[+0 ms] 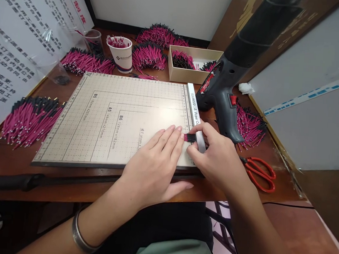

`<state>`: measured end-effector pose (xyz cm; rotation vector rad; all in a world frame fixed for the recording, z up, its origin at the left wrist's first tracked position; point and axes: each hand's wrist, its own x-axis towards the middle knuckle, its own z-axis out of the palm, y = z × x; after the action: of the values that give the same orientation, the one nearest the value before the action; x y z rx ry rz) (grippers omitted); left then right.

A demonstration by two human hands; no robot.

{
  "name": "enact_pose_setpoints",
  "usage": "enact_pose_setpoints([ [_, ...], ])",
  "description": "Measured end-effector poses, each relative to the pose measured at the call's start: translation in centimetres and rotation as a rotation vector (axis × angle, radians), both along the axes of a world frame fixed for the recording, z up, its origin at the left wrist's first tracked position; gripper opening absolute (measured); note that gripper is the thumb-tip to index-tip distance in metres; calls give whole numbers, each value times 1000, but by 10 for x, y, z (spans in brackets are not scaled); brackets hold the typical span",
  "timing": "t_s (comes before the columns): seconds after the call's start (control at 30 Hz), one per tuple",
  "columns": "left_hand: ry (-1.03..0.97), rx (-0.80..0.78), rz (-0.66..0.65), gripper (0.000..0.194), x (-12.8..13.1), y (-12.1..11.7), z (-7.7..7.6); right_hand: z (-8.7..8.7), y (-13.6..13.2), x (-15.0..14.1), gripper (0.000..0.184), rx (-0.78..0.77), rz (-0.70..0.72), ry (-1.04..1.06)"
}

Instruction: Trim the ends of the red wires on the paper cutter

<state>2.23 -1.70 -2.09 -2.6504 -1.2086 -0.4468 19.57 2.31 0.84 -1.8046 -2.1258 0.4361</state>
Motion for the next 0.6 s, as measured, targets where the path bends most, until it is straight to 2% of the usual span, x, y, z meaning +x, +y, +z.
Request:
enact_pose_setpoints([
  [0.27, -17, 9, 24, 98, 3, -2, -3, 0, -4, -6, 36, -30, -35, 30],
  [0.43, -30, -6, 43, 99, 5, -2, -4, -3, -6, -11, 34, 29, -98, 36],
  [0.6, -27, -15, 41, 100, 5, -1, -3, -5, -6, -10, 29, 54, -77, 56],
])
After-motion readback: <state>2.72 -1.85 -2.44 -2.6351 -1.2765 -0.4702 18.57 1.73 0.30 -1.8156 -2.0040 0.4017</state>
